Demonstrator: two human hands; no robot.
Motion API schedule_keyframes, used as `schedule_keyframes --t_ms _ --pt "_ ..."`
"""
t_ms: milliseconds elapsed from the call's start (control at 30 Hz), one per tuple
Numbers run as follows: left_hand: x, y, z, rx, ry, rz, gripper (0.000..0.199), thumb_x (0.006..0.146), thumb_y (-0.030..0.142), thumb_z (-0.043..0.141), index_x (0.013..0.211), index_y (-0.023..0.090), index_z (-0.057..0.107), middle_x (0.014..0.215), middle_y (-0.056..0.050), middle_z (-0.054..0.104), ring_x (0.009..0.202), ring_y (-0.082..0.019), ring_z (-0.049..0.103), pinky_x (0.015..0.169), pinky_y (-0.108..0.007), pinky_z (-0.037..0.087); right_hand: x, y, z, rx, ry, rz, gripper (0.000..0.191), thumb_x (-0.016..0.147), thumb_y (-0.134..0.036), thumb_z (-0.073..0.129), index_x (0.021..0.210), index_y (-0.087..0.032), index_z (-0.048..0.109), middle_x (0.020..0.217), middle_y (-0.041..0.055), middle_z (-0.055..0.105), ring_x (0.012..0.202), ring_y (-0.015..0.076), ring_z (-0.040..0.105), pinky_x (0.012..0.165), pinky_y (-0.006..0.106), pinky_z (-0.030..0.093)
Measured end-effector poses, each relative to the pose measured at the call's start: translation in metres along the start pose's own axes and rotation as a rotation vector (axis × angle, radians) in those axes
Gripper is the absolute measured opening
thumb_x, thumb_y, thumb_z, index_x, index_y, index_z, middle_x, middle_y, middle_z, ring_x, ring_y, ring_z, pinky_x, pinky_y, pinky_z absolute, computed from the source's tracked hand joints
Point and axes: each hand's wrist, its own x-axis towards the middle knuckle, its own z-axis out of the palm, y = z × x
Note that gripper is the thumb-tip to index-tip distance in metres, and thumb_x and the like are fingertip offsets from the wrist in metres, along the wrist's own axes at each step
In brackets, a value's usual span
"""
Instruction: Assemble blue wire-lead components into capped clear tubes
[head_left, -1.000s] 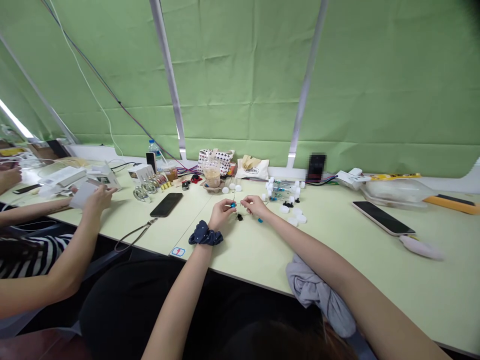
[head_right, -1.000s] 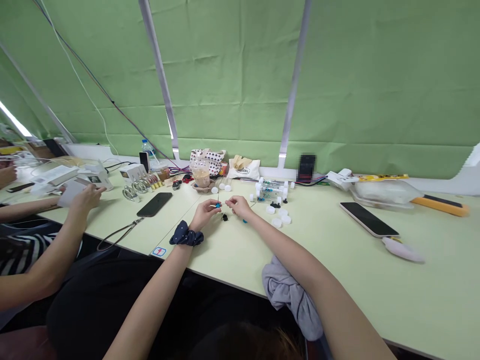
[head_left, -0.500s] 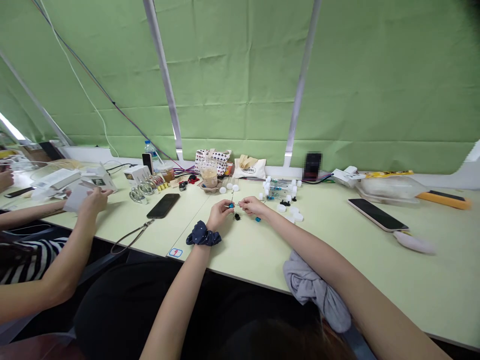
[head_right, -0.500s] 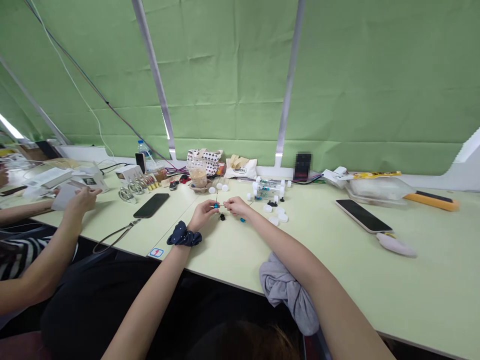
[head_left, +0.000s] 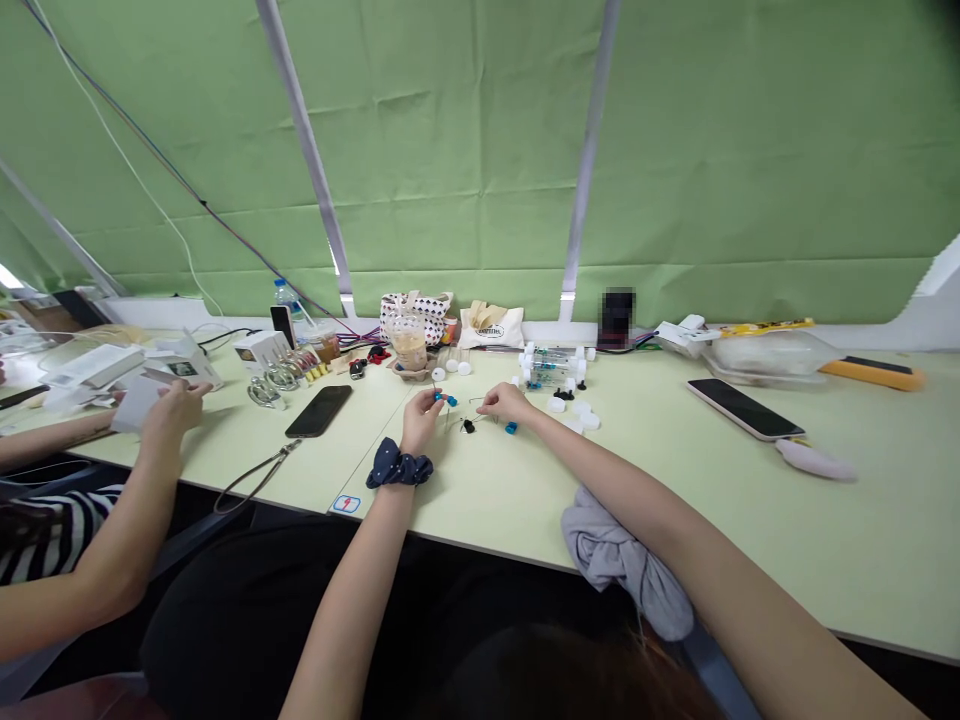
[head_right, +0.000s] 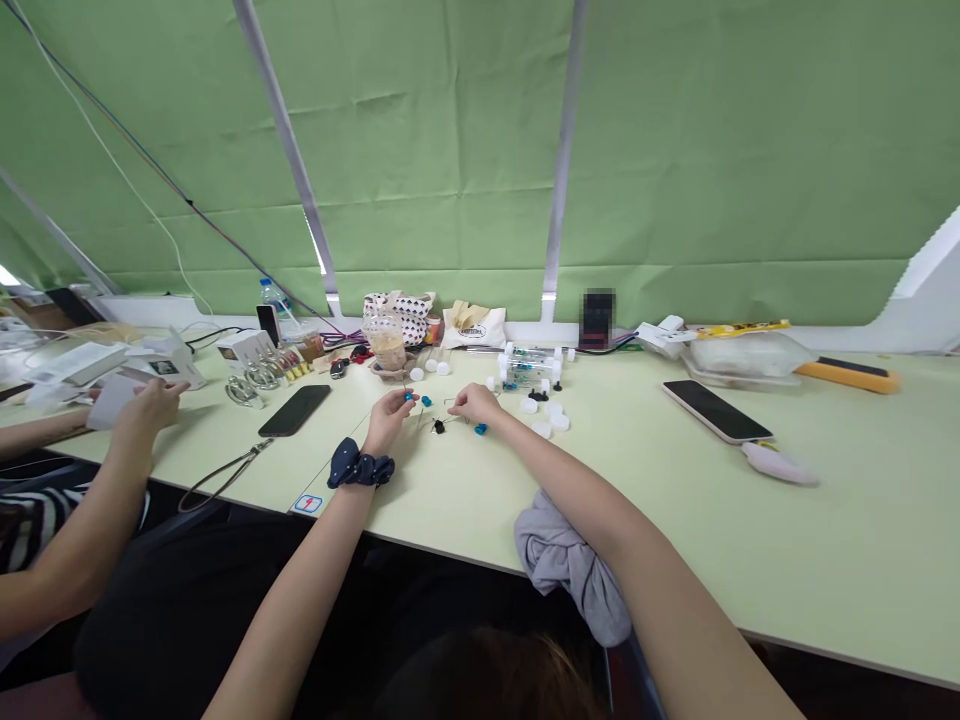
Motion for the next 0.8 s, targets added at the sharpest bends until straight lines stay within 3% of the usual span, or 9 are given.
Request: schedule_keyframes --t_ms 467,800 --pt "-0.001 0.005 0.001 -0.041 0.036 -0.060 0.047 0.065 0.039 0.071 0.102 0.014 0.061 0.098 -0.013 0.069 0.089 -0.020 0.064 0.077 -0.032 0.047 0.000 0.005 -0.006 0.097 -0.030 -0.020 0.018 0.060 -0.029 0.079 0.053 -0.017 0.067 0.053 0.0018 0.061 0.049 0.0098 0.050 0.043 0.020 0.030" --pt "0.000 0.002 0.001 -0.046 0.066 -0.067 0.045 0.063 0.040 0.073 0.097 0.013 0.063 0.089 -0.010 0.068 0.085 -0.021 0.065 0.075 -0.033 0.048 -0.003 0.000 -0.026 -0.062 0.028 0.132 0.016 0.068 -0.033 0.075 0.064 -0.018 0.069 0.072 0.0041 0.068 0.063 0.0127 0.057 0.050 0.022 0.035"
